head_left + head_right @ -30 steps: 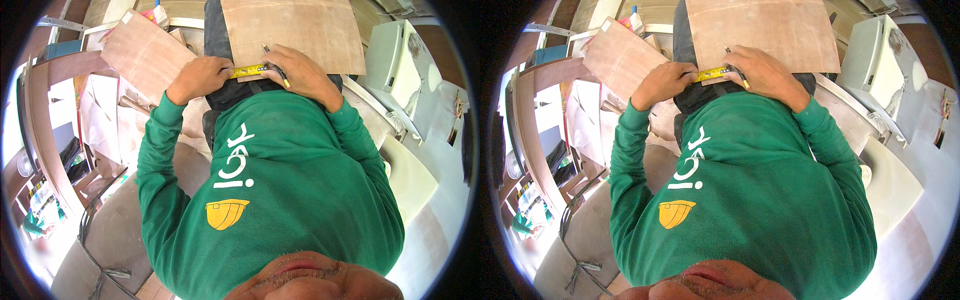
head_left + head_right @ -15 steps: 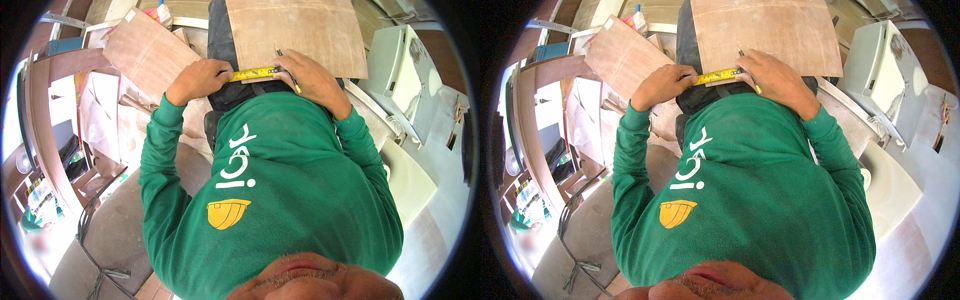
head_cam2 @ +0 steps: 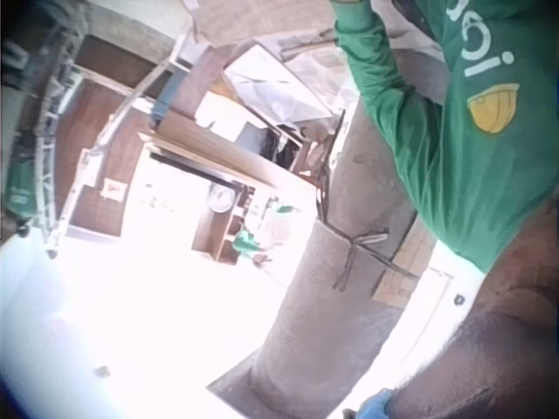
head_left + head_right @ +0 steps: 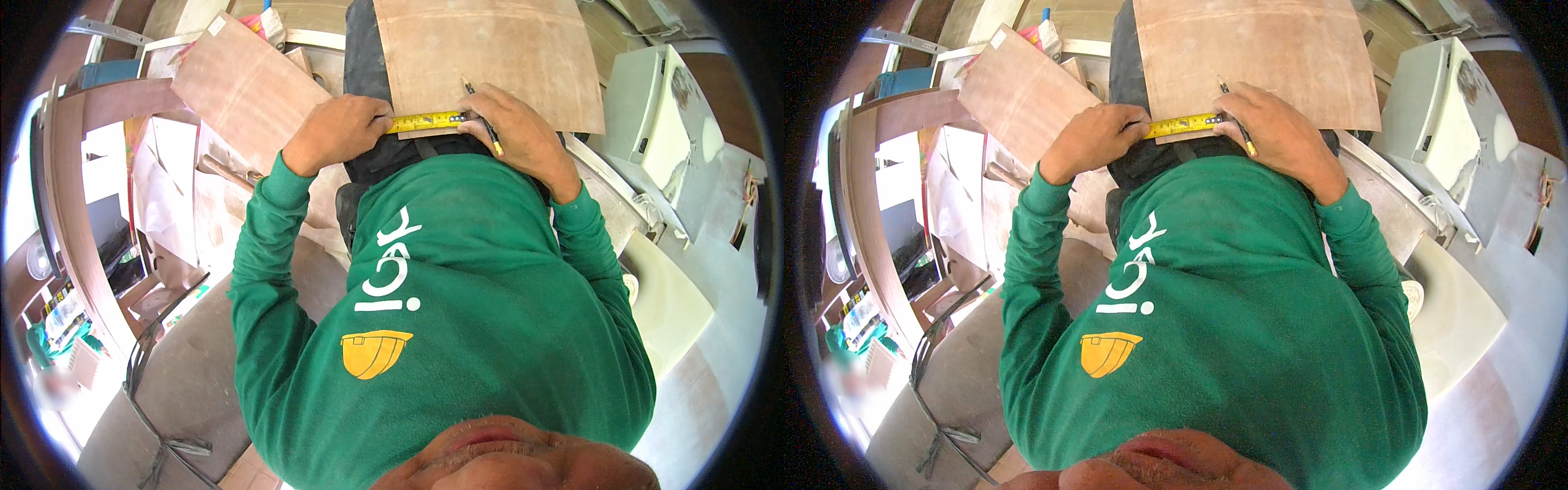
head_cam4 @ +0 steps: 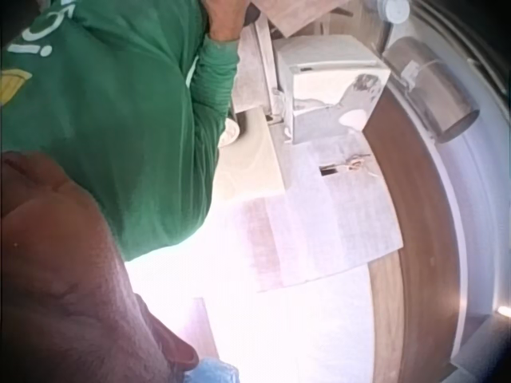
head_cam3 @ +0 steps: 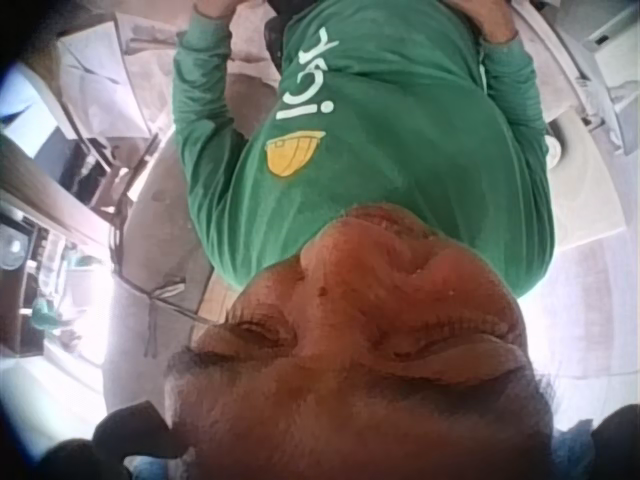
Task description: The person kneels on the floor and uses a tape measure and pencil to measure and mark lines on rectangular wooden boards. They handle the boards, measure dimensions, and mark cut lines.
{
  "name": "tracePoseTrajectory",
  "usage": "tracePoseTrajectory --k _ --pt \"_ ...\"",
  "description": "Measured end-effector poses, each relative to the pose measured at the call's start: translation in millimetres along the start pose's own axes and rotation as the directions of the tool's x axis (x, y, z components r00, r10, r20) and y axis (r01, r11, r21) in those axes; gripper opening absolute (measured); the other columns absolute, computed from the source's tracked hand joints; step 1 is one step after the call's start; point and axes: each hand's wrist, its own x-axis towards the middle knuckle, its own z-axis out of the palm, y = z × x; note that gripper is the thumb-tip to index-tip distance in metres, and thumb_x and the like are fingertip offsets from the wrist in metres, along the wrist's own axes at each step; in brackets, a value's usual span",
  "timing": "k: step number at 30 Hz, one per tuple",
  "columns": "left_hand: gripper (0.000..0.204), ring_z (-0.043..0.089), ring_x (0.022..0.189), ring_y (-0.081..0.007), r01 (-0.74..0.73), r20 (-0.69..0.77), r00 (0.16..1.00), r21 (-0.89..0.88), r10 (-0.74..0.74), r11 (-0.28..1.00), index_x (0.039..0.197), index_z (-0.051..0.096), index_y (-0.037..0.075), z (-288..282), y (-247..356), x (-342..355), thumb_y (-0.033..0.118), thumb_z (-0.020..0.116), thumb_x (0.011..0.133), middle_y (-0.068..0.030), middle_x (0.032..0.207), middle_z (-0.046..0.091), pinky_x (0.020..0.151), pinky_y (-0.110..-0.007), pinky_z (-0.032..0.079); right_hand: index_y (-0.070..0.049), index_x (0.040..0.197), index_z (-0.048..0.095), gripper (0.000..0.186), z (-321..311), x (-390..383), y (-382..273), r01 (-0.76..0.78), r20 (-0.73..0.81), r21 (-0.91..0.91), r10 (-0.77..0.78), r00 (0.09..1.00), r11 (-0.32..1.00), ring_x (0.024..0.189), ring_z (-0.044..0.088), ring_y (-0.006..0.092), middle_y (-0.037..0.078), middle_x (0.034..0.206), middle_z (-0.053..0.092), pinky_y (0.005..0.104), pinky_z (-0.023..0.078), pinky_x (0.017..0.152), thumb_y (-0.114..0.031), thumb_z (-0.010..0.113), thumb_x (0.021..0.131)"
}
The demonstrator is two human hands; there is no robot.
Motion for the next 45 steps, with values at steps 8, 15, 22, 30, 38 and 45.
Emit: tracePoseTrajectory --k 8,15,22,30,38,45 --pt "0.029 0.072 0.092 -0.0435 0.014 -0.010 1.000 0.024 -0.014 1.000 0.105 0.077 0.008 7 -2 1 0.030 0.059 0.103 -0.0203 0.095 0.076 0.081 -0.055 0.057 -0.007 0.126 0.064 0.034 -7 -5 15 0.007 -0.003 0.044 -0.007 1.000 0.999 0.105 0.066 0.0408 0.018 0.115 0.067 0.0469 0.054 0.092 -0.025 0.073 0.099" --pt "0.027 0.071 0.094 -0.0433 0.008 0.002 1.000 0.000 -0.008 1.000 0.109 0.076 0.007 7 0 -2 0.028 0.059 0.104 -0.0209 0.098 0.076 0.083 -0.052 0.056 -0.004 0.120 0.068 0.028 -28 -16 27 -0.042 -0.127 0.046 0.048 0.991 0.998 0.106 0.067 0.0391 0.018 0.115 0.069 0.0450 0.054 0.093 -0.023 0.072 0.100" --pt "0.026 0.072 0.092 -0.0426 -0.006 -0.001 1.000 -0.029 0.006 1.000 0.112 0.076 0.008 4 0 -4 0.027 0.059 0.104 -0.0207 0.098 0.076 0.083 -0.051 0.056 -0.002 0.117 0.070 0.027 -35 -18 30 -0.057 -0.182 0.093 0.073 0.981 0.994 0.098 0.068 0.0371 0.016 0.107 0.070 0.0431 0.054 0.089 -0.023 0.073 0.101" --pt "0.027 0.072 0.092 -0.0420 0.009 -0.004 1.000 -0.050 -0.009 0.999 0.113 0.076 0.007 2 1 -6 0.027 0.060 0.105 -0.0213 0.099 0.076 0.084 -0.050 0.056 -0.003 0.120 0.069 0.029 -26 -14 21 -0.027 -0.153 0.104 0.042 0.987 0.994 0.102 0.068 0.0393 0.018 0.112 0.070 0.0455 0.054 0.091 -0.023 0.073 0.101" --pt "0.026 0.073 0.089 -0.0412 0.027 -0.009 1.000 -0.055 -0.028 0.998 0.113 0.078 0.010 -4 3 -8 0.028 0.061 0.104 -0.0199 0.097 0.077 0.081 -0.050 0.057 -0.006 0.123 0.067 0.033 -1 -2 3 0.002 -0.057 0.097 0.003 0.998 0.995 0.100 0.067 0.0394 0.017 0.108 0.067 0.0466 0.055 0.088 -0.028 0.074 0.099" --pt "0.024 0.073 0.088 -0.0420 0.007 -0.042 0.999 -0.069 -0.009 0.998 0.110 0.079 0.015 2 -5 -10 0.028 0.061 0.102 -0.0179 0.095 0.077 0.079 -0.053 0.057 -0.006 0.121 0.068 0.032 12 7 -2 0.070 -0.082 0.078 -0.063 0.995 0.995 0.097 0.067 0.0385 0.015 0.107 0.067 0.0478 0.055 0.085 -0.030 0.072 0.100"
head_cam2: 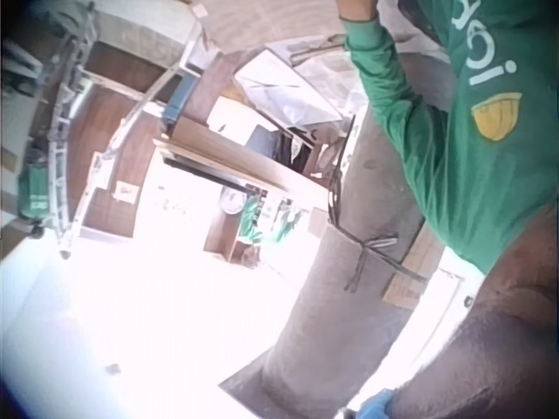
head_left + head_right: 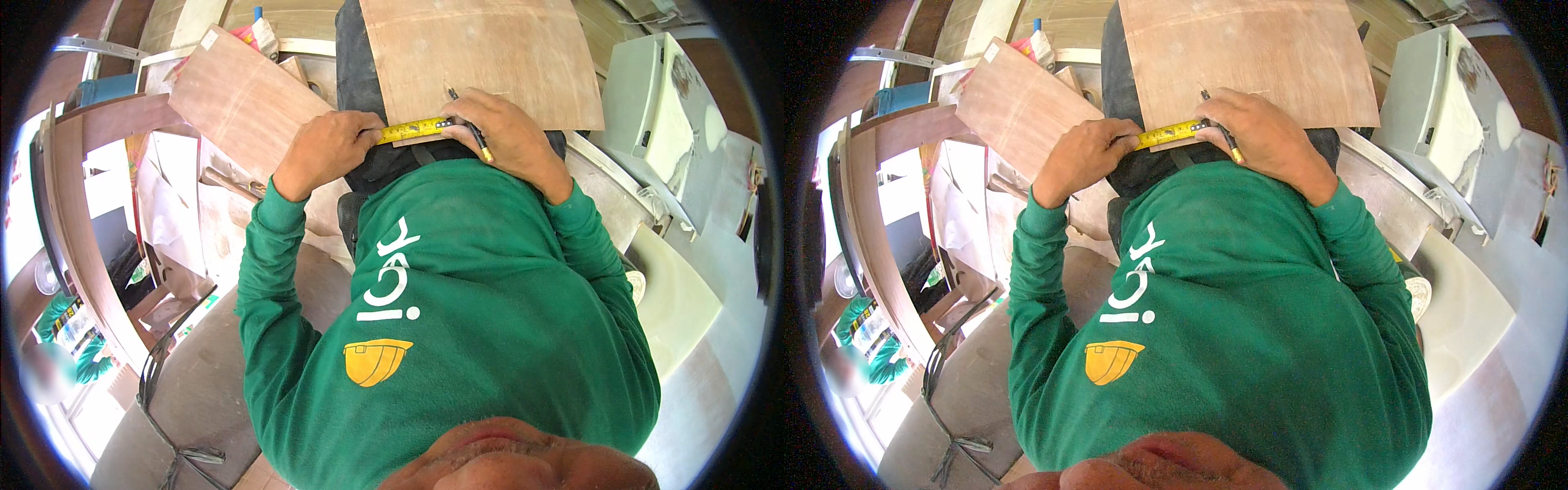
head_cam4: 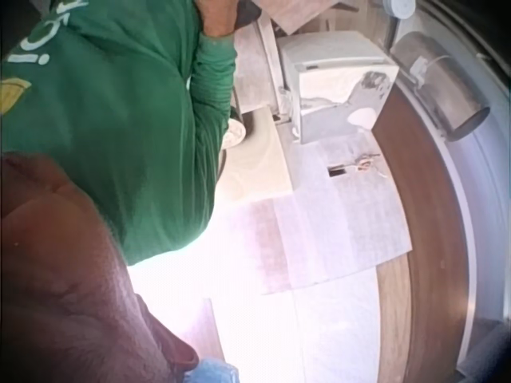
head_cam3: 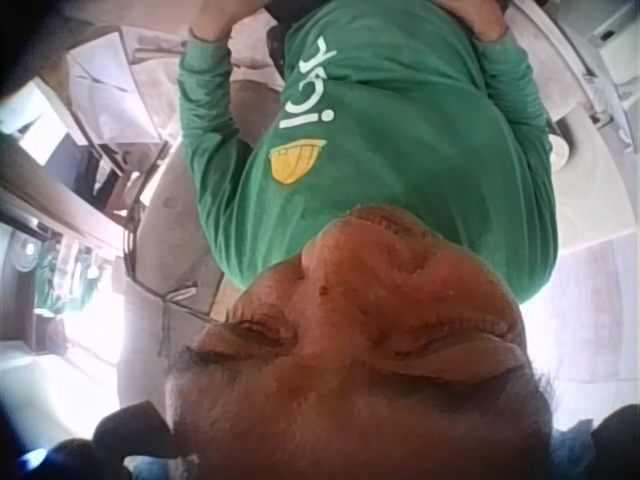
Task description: The person kneels on the floor and uses a tape measure and pencil to measure and mark lines on rectangular wooden boards. They handle the boards, measure dimensions, and mark cut lines.
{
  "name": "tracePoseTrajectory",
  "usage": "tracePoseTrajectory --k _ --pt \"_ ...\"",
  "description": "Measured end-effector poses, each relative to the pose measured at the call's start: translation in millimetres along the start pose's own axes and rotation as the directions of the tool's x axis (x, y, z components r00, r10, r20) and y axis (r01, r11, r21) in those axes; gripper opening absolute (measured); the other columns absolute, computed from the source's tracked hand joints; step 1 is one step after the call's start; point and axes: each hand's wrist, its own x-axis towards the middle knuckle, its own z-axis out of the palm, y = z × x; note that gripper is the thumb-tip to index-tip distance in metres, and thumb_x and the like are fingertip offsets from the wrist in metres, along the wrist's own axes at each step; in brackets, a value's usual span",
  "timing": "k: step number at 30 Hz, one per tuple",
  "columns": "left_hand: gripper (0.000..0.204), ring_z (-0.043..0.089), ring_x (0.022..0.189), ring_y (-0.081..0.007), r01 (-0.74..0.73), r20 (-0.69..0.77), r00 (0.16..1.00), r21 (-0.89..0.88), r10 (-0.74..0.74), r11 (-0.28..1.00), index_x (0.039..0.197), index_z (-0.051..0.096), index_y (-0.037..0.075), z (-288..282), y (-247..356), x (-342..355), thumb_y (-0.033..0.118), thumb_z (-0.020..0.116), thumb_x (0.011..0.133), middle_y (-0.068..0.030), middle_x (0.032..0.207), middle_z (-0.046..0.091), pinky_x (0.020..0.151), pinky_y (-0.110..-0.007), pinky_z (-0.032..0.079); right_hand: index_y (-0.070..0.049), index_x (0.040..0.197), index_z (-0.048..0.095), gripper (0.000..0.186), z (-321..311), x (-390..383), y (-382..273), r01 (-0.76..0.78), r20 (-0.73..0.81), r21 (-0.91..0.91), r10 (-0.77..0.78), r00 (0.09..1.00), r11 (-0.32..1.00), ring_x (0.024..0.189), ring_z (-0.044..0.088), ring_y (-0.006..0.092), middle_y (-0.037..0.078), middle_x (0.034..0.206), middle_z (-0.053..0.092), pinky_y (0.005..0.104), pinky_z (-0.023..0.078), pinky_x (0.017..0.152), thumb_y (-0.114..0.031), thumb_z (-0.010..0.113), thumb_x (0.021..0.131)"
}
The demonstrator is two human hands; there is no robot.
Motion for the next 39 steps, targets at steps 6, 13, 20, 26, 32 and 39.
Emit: tracePoseTrajectory --k 6,13,20,26,32,39 --pt "0.024 0.072 0.086 -0.0413 0.006 0.015 1.000 -0.004 -0.006 1.000 0.110 0.077 0.011 2 3 0 0.028 0.061 0.104 -0.0196 0.091 0.075 0.077 -0.051 0.055 -0.007 0.121 0.070 0.031 7 5 -1 0.030 0.009 -0.027 -0.030 1.000 0.999 0.096 0.067 0.0382 0.014 0.107 0.067 0.0485 0.054 0.084 -0.031 0.070 0.101" --pt "0.024 0.071 0.085 -0.0425 -0.020 0.009 1.000 0.020 0.020 1.000 0.111 0.076 0.010 1 5 0 0.027 0.061 0.104 -0.0207 0.088 0.074 0.076 -0.052 0.055 -0.007 0.120 0.070 0.031 8 8 -3 0.028 0.031 -0.021 -0.027 0.999 0.999 0.097 0.068 0.0383 0.014 0.107 0.068 0.0489 0.055 0.084 -0.032 0.070 0.101" --pt "0.025 0.072 0.087 -0.0423 -0.027 -0.021 0.999 0.037 0.027 0.999 0.109 0.076 0.009 7 2 2 0.027 0.061 0.104 -0.0201 0.091 0.075 0.077 -0.051 0.055 -0.007 0.119 0.069 0.031 8 8 -2 0.027 0.030 0.000 -0.027 0.999 1.000 0.098 0.068 0.0382 0.015 0.106 0.068 0.0483 0.055 0.084 -0.030 0.071 0.100" --pt "0.024 0.072 0.088 -0.0422 -0.028 -0.043 0.999 0.065 0.031 0.997 0.107 0.077 0.010 8 4 2 0.028 0.061 0.103 -0.0187 0.093 0.075 0.078 -0.052 0.056 -0.006 0.120 0.067 0.031 7 6 0 0.005 0.051 -0.012 -0.004 0.999 1.000 0.098 0.067 0.0390 0.016 0.106 0.068 0.0483 0.055 0.085 -0.029 0.072 0.099" --pt "0.024 0.072 0.090 -0.0420 0.005 -0.057 0.998 0.058 -0.002 0.998 0.106 0.077 0.010 16 2 0 0.028 0.061 0.103 -0.0185 0.095 0.076 0.079 -0.052 0.057 -0.006 0.121 0.067 0.031 9 9 1 0.042 0.056 -0.019 -0.041 0.998 0.999 0.099 0.067 0.0388 0.016 0.107 0.068 0.0479 0.055 0.086 -0.028 0.072 0.100" --pt "0.025 0.072 0.091 -0.0417 0.019 -0.071 0.997 0.046 -0.016 0.999 0.108 0.077 0.010 20 1 -1 0.029 0.061 0.103 -0.0176 0.096 0.076 0.081 -0.052 0.057 -0.006 0.122 0.067 0.031 14 5 6 0.044 0.032 -0.032 -0.043 0.999 0.999 0.100 0.067 0.0386 0.016 0.108 0.067 0.0471 0.055 0.087 -0.027 0.072 0.100"
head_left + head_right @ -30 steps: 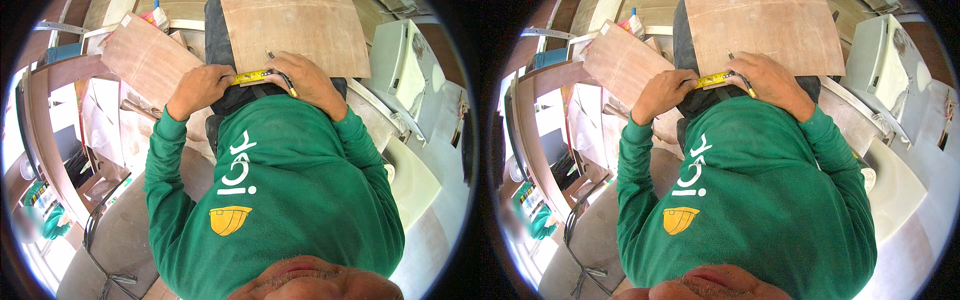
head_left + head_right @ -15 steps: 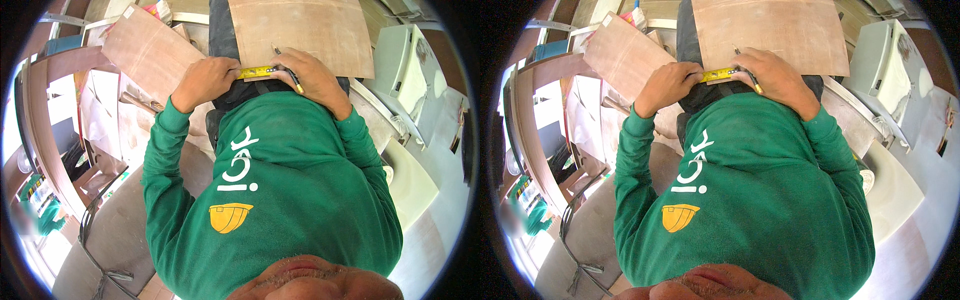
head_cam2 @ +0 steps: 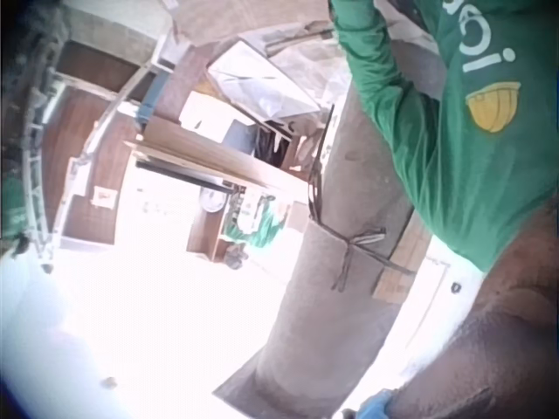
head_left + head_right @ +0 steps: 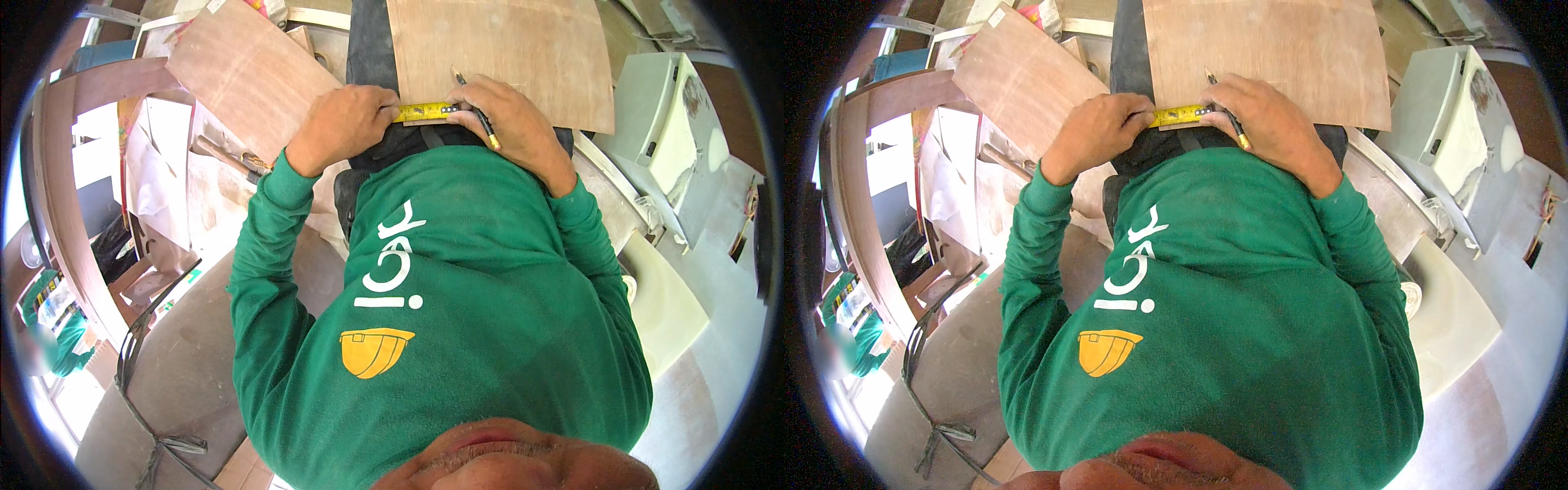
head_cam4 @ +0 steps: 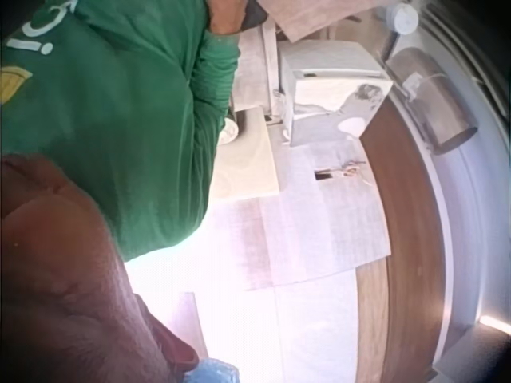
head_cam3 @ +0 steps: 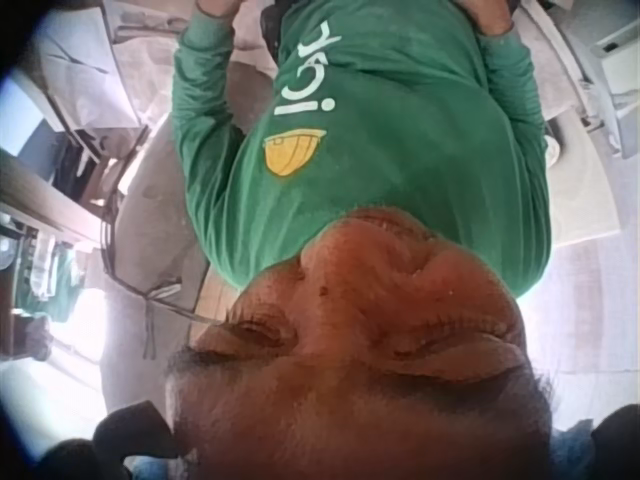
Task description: The person kneels on the floor and uses a tape measure and pencil to measure and mark lines on rectangular wooden boards. They handle the boards, measure dimensions, and mark cut lines.
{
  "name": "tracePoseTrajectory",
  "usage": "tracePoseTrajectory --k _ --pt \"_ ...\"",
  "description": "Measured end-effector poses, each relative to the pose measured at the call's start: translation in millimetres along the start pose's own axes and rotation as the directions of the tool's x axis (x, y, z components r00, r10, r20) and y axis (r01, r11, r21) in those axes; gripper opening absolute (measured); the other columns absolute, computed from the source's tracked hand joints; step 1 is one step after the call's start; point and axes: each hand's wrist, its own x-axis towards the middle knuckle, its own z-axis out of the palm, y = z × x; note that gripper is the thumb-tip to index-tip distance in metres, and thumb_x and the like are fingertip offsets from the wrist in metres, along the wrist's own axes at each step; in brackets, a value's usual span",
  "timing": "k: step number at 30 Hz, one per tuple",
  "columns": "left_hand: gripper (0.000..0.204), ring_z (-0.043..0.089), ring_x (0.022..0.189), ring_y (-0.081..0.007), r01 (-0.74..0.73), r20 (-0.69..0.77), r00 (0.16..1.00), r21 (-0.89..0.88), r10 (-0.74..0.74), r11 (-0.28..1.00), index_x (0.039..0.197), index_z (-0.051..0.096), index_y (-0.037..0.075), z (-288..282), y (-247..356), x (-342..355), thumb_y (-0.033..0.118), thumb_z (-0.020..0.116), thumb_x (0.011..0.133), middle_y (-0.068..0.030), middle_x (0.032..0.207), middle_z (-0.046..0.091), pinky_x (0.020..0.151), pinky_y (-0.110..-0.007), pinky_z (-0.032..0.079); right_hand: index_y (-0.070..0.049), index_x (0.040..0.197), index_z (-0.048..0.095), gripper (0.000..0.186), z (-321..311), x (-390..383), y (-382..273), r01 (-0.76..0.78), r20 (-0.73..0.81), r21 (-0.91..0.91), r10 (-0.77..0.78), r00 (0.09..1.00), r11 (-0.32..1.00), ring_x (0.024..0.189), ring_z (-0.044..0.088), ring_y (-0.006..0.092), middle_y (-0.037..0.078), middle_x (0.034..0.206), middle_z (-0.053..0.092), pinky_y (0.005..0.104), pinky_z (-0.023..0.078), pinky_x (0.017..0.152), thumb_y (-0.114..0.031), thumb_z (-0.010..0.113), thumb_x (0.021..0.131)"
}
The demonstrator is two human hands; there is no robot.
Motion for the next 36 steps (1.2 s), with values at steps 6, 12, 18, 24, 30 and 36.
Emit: tracePoseTrajectory --k 6,12,18,24,30,36 --pt "0.026 0.072 0.092 -0.0408 0.013 -0.003 1.000 -0.011 -0.013 1.000 0.110 0.078 0.010 -1 2 -3 0.029 0.061 0.103 -0.0175 0.098 0.077 0.081 -0.051 0.057 -0.006 0.122 0.067 0.032 -6 4 -8 -0.039 0.051 0.005 0.038 0.998 0.999 0.098 0.067 0.0384 0.016 0.108 0.067 0.0470 0.055 0.086 -0.027 0.072 0.099" --pt "0.027 0.073 0.093 -0.0406 0.008 -0.018 1.000 -0.014 -0.008 1.000 0.111 0.078 0.011 2 0 -3 0.030 0.062 0.102 -0.0176 0.099 0.077 0.081 -0.052 0.057 -0.006 0.123 0.066 0.032 -4 2 -7 -0.027 0.053 -0.019 0.028 0.998 0.999 0.100 0.067 0.0391 0.016 0.108 0.067 0.0479 0.055 0.087 -0.028 0.072 0.100" --pt "0.027 0.074 0.090 -0.0407 -0.023 -0.068 0.997 -0.018 0.022 1.000 0.111 0.080 0.013 12 -8 -2 0.030 0.062 0.101 -0.0180 0.097 0.077 0.079 -0.053 0.059 -0.006 0.124 0.066 0.034 2 -1 -9 -0.027 0.027 -0.050 0.028 0.999 0.998 0.103 0.066 0.0398 0.018 0.110 0.067 0.0483 0.054 0.090 -0.030 0.072 0.100" --pt "0.026 0.075 0.088 -0.0405 -0.013 -0.119 0.993 -0.013 0.011 1.000 0.111 0.081 0.016 16 -10 -3 0.031 0.062 0.101 -0.0174 0.095 0.078 0.078 -0.053 0.059 -0.006 0.125 0.066 0.036 -6 4 -15 -0.047 0.076 -0.012 0.048 0.996 0.999 0.102 0.066 0.0400 0.018 0.109 0.066 0.0477 0.054 0.089 -0.031 0.073 0.100" --pt "0.026 0.073 0.091 -0.0395 0.037 -0.056 0.998 0.005 -0.037 0.999 0.109 0.079 0.014 11 6 -6 0.031 0.061 0.102 -0.0154 0.098 0.077 0.079 -0.051 0.058 -0.005 0.123 0.067 0.035 -19 -1 -14 -0.110 0.093 0.106 0.100 0.991 0.988 0.099 0.066 0.0400 0.019 0.107 0.067 0.0461 0.053 0.086 -0.030 0.075 0.099" --pt "0.024 0.074 0.089 -0.0409 0.083 -0.081 0.993 0.008 -0.082 0.997 0.109 0.081 0.014 15 5 -2 0.025 0.063 0.097 -0.0183 0.097 0.078 0.080 -0.054 0.060 -0.001 0.124 0.068 0.034 -24 -12 4 -0.070 -0.044 0.082 0.074 0.996 0.994 0.095 0.067 0.0347 0.019 0.105 0.069 0.0410 0.054 0.088 -0.026 0.072 0.101"
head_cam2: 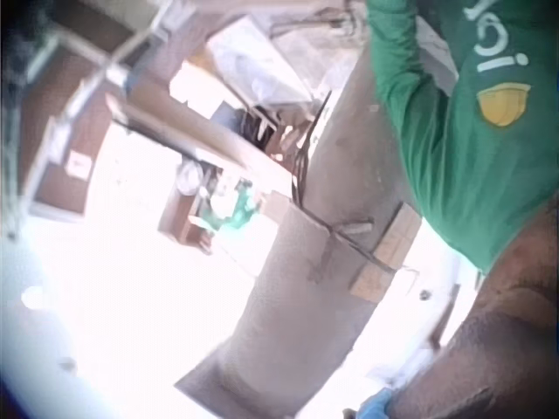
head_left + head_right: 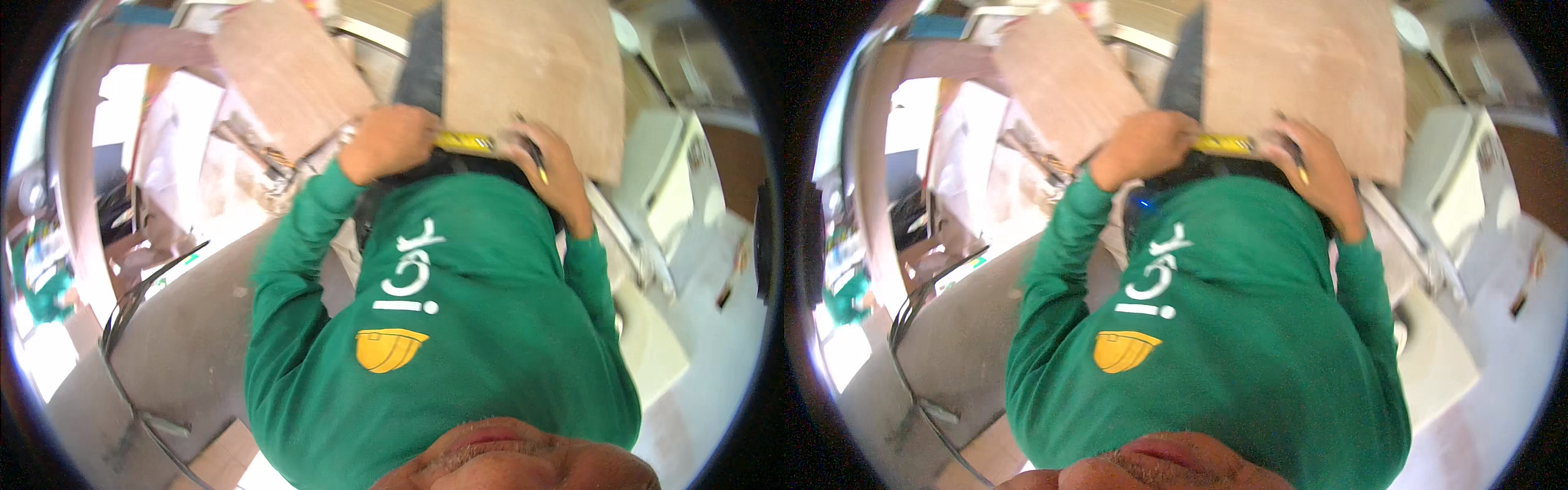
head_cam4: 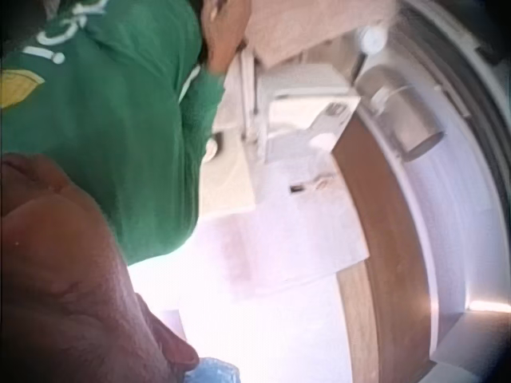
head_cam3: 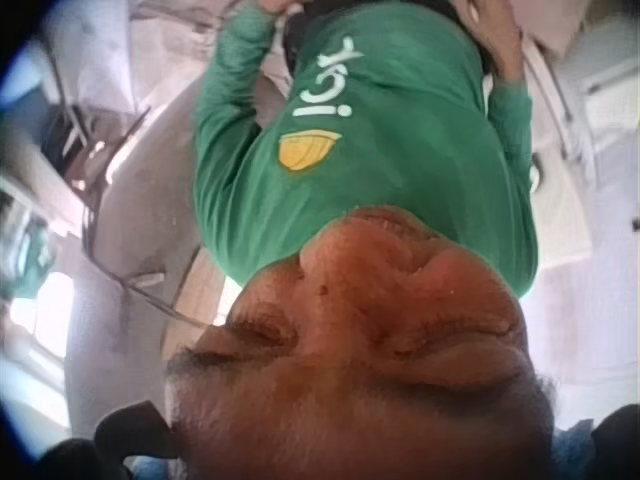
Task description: The person kneels on the floor and uses a tape measure and pencil to measure and mark lines on rectangular wooden boards. They handle the boards, measure dimensions, and mark cut lines.
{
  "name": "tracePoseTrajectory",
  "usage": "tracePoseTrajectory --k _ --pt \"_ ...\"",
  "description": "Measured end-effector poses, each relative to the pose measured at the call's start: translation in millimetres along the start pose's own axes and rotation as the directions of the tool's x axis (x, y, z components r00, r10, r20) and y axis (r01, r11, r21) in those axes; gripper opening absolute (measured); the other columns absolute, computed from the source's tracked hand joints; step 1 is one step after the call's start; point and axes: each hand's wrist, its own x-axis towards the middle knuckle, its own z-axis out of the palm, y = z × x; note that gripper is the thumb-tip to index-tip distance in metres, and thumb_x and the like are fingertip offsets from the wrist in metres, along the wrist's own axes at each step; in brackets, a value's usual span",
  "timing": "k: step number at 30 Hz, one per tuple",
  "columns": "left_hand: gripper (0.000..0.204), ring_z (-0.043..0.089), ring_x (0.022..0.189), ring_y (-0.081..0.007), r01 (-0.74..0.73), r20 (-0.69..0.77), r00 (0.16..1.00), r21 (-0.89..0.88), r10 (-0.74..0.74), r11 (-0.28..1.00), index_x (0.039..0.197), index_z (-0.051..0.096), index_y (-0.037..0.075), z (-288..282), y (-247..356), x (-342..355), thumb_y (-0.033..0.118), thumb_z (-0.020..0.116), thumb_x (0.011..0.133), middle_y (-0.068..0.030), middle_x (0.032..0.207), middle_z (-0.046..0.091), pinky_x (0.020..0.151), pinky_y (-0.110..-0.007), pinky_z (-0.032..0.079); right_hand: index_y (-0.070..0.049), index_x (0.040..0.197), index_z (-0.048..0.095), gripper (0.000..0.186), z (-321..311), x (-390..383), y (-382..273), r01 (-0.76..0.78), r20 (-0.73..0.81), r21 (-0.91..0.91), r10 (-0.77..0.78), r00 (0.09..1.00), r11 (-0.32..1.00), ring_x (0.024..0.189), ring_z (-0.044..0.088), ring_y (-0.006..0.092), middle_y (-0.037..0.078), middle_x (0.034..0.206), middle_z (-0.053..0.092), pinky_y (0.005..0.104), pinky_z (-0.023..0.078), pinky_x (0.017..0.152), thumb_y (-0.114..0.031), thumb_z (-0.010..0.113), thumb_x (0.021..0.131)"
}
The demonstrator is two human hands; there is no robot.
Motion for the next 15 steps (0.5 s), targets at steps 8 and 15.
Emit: tracePoseTrajectory --k 8,15 --pt "0.026 0.076 0.083 -0.0411 -0.047 0.063 0.997 0.027 0.045 0.999 0.106 0.082 0.015 -4 12 9 0.029 0.067 0.090 -0.0180 0.089 0.078 0.073 -0.054 0.061 0.002 0.117 0.070 0.022 -11 24 -4 -0.145 -0.036 0.247 0.159 0.987 0.958 0.089 0.064 0.0224 0.013 0.098 0.067 0.0349 0.052 0.085 -0.015 0.071 0.103" --pt "0.028 0.076 0.093 -0.0392 0.085 0.077 0.994 -0.059 -0.081 0.995 0.108 0.081 0.011 -8 31 -4 0.031 0.071 0.090 -0.0166 0.096 0.079 0.082 -0.052 0.060 0.002 0.119 0.070 0.024 -22 103 3 -0.012 0.064 0.288 -0.007 0.998 0.958 0.093 0.062 0.0206 0.010 0.103 0.069 0.0330 0.051 0.088 -0.017 0.070 0.104"
